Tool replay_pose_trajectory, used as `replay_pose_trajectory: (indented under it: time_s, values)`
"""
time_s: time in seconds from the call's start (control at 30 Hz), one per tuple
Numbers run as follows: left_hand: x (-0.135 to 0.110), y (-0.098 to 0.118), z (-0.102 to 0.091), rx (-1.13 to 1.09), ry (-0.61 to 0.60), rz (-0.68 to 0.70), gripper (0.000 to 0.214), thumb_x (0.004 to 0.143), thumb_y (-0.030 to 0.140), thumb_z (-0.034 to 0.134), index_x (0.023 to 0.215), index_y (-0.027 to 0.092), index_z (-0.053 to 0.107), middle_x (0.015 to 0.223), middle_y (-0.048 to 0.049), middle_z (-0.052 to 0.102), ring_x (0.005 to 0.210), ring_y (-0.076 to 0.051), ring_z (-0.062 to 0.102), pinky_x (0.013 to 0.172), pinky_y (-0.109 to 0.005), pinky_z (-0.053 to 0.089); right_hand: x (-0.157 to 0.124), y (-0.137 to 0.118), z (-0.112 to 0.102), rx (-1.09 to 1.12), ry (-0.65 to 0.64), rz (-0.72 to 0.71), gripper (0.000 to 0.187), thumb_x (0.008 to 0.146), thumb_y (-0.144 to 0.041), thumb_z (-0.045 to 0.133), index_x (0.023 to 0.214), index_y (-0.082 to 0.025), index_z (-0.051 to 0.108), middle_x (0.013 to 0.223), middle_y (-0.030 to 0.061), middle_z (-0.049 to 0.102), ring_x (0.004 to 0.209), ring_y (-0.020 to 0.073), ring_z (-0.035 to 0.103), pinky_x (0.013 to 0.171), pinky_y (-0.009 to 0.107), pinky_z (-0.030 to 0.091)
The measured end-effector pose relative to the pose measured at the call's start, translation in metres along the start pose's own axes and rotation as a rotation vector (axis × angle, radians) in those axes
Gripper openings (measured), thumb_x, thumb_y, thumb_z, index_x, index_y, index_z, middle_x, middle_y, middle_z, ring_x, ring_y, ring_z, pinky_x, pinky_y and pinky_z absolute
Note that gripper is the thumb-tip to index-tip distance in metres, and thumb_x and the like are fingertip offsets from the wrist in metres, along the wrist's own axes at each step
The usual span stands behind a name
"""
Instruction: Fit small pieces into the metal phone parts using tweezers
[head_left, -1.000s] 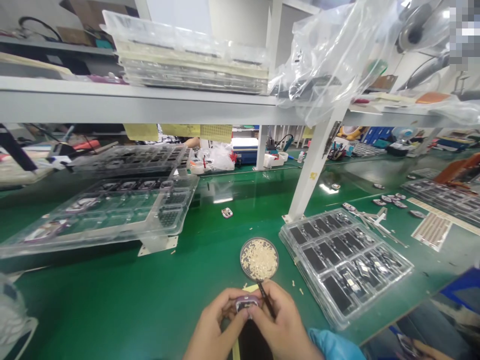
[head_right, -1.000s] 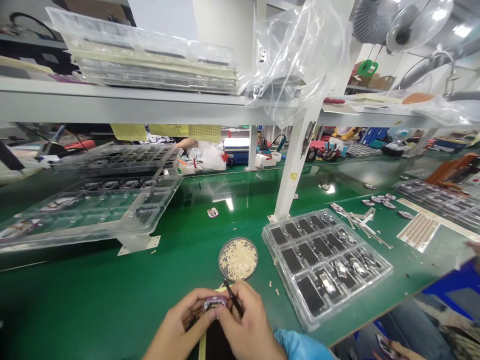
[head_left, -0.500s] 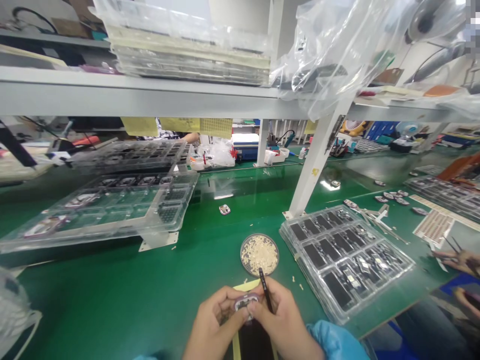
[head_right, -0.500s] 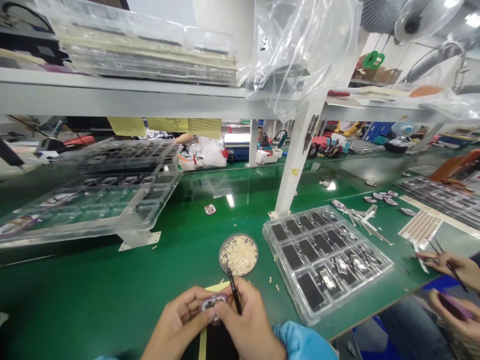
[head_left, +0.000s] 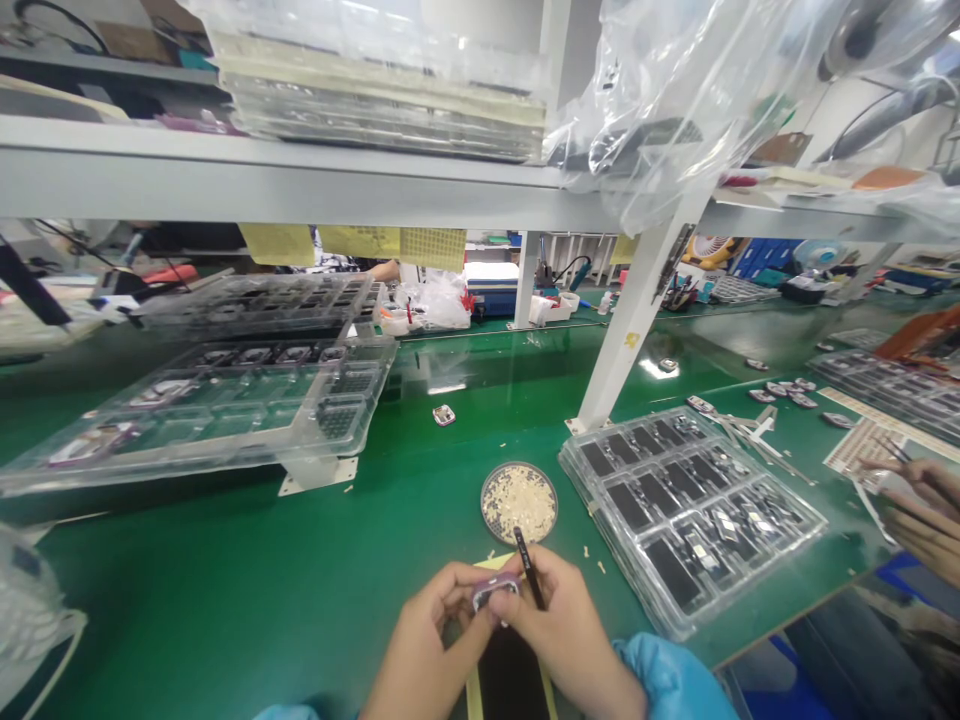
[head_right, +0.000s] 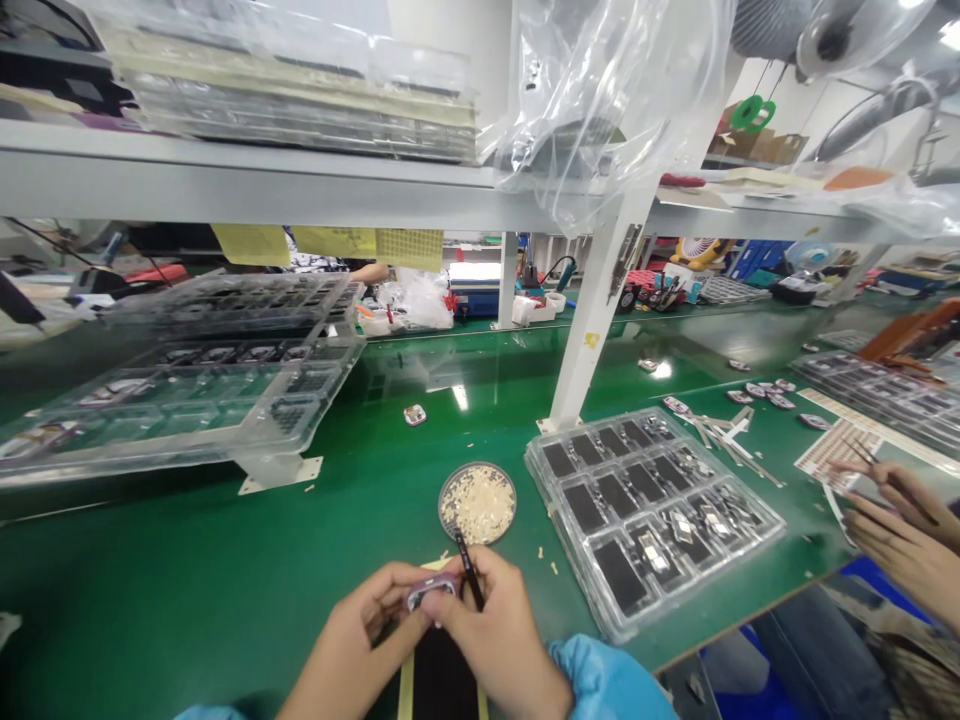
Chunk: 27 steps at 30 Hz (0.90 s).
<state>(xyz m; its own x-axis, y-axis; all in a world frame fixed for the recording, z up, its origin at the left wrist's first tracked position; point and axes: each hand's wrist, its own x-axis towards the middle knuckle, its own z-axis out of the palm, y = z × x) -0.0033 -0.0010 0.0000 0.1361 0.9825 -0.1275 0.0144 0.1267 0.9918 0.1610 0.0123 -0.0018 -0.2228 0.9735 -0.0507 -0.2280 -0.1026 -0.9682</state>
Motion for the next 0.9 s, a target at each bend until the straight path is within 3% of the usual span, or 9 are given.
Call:
replay_pose_trajectory:
  time_s: [0.17, 0.43, 0.57, 0.67, 0.77, 0.9]
  values:
    - [-0.003, 0.005, -0.002, 0.298, -0.047, 0.071, 0.028, 0.094, 0.044, 0.062, 0.105, 0.021, 0.074, 0.09, -0.0045, 0.074, 0.083, -0.02, 0.066, 0.074, -0.023, 0.05, -0.001, -0.002, 0.003, -0.095, 0.067, -0.095, 0.029, 0.082, -0.038, 0.083, 0.083, -0.016, 0.065, 0.081, 0.0028, 0.063, 0.075, 0.0192, 0.059, 0.067, 0.025, 0.048]
    - [-0.014, 0.005, 0.003, 0.289, 0.089, 0.152, 0.027, 0.093, 0.046, 0.064, 0.095, 0.022, 0.075, 0.074, 0.0004, 0.067, 0.075, -0.017, 0.064, 0.071, -0.021, 0.046, -0.006, 0.007, 0.009, -0.153, 0.084, -0.221, 0.026, 0.091, -0.039, 0.076, 0.083, -0.018, 0.062, 0.082, 0.0012, 0.061, 0.071, 0.0168, 0.057, 0.064, 0.023, 0.047]
    - [-0.009, 0.004, 0.001, 0.325, 0.03, 0.143, 0.026, 0.096, 0.044, 0.059, 0.092, 0.021, 0.073, 0.079, -0.0012, 0.069, 0.078, -0.018, 0.064, 0.072, -0.022, 0.047, -0.001, 0.006, 0.007, -0.169, 0.093, -0.159, 0.029, 0.088, -0.043, 0.078, 0.083, -0.017, 0.066, 0.079, 0.0024, 0.064, 0.071, 0.0189, 0.058, 0.065, 0.025, 0.046]
    - [-0.003, 0.008, -0.003, 0.437, 0.016, 0.158, 0.017, 0.093, 0.035, 0.061, 0.091, 0.022, 0.072, 0.077, 0.0002, 0.069, 0.072, -0.017, 0.062, 0.069, -0.023, 0.046, 0.002, -0.003, -0.001, -0.307, 0.073, -0.141, 0.028, 0.082, -0.04, 0.085, 0.091, -0.018, 0.071, 0.088, 0.0031, 0.066, 0.081, 0.0218, 0.06, 0.072, 0.027, 0.048]
    - [-0.001, 0.011, -0.005, 0.552, 0.005, 0.201, 0.012, 0.093, 0.027, 0.059, 0.094, 0.023, 0.07, 0.084, 0.0001, 0.07, 0.077, -0.018, 0.063, 0.074, -0.025, 0.046, 0.003, -0.015, -0.012, -0.443, 0.019, -0.251, 0.022, 0.09, -0.036, 0.078, 0.105, -0.022, 0.072, 0.098, 0.0036, 0.063, 0.091, 0.0219, 0.06, 0.078, 0.027, 0.048]
    - [-0.002, 0.011, -0.005, 0.597, -0.009, 0.214, 0.015, 0.095, 0.024, 0.053, 0.099, 0.024, 0.068, 0.092, -0.0011, 0.07, 0.084, -0.019, 0.063, 0.078, -0.027, 0.046, 0.004, -0.022, -0.023, -0.595, -0.13, -0.389, 0.01, 0.099, -0.028, 0.068, 0.093, -0.021, 0.073, 0.088, 0.0024, 0.059, 0.081, 0.0192, 0.058, 0.072, 0.028, 0.045]
